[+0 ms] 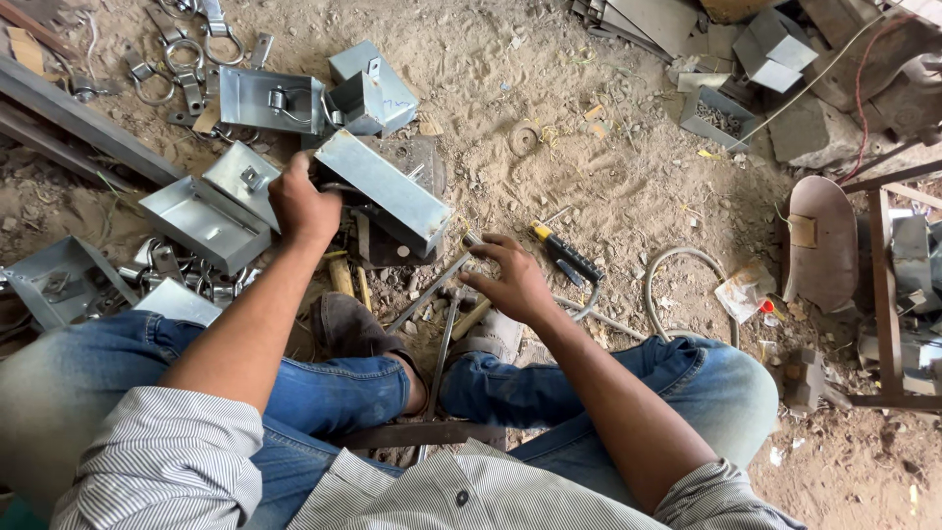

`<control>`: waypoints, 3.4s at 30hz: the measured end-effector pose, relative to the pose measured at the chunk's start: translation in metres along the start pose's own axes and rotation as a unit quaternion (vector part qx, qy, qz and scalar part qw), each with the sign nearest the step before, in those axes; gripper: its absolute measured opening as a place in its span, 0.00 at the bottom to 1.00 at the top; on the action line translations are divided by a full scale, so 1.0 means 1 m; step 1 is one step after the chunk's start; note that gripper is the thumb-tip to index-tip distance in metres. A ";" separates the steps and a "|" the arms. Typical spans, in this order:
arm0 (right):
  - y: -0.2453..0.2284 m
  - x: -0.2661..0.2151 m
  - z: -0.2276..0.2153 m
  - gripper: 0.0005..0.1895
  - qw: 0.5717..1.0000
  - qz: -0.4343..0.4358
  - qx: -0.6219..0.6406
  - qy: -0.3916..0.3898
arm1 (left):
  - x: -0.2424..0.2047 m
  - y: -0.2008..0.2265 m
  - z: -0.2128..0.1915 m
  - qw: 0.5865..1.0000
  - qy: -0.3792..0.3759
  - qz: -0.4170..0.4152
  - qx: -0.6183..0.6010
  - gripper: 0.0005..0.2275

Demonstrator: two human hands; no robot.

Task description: The person welds metal components together to assemble a box, uses a hammer to shape the metal parts, and attaches small brackets using a welding tool.

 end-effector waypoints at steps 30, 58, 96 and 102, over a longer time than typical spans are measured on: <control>-0.001 -0.022 -0.009 0.27 0.995 -0.096 0.023 0.016 | -0.126 0.081 0.069 0.988 -0.037 -0.037 -0.143 0.17; 0.024 -0.004 -0.023 0.30 0.998 0.027 0.049 -0.026 | 0.009 0.082 -0.048 0.736 -0.133 -0.234 -0.621 0.24; 0.033 0.019 0.007 0.29 0.999 0.002 0.005 -0.048 | 0.004 0.058 -0.042 0.776 -0.172 -0.193 -0.575 0.17; 0.031 0.017 0.004 0.29 0.999 0.003 0.006 -0.049 | 0.000 0.076 -0.052 0.850 -0.206 -0.134 -0.465 0.13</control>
Point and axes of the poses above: each hand's wrist, its own x-axis towards the middle knuckle, its own z-axis out of the palm, y = z × x, the point moved 6 cm from there along x, towards the middle knuckle, and after that the axes turned 13 degrees about z, right-handed, at the moved point
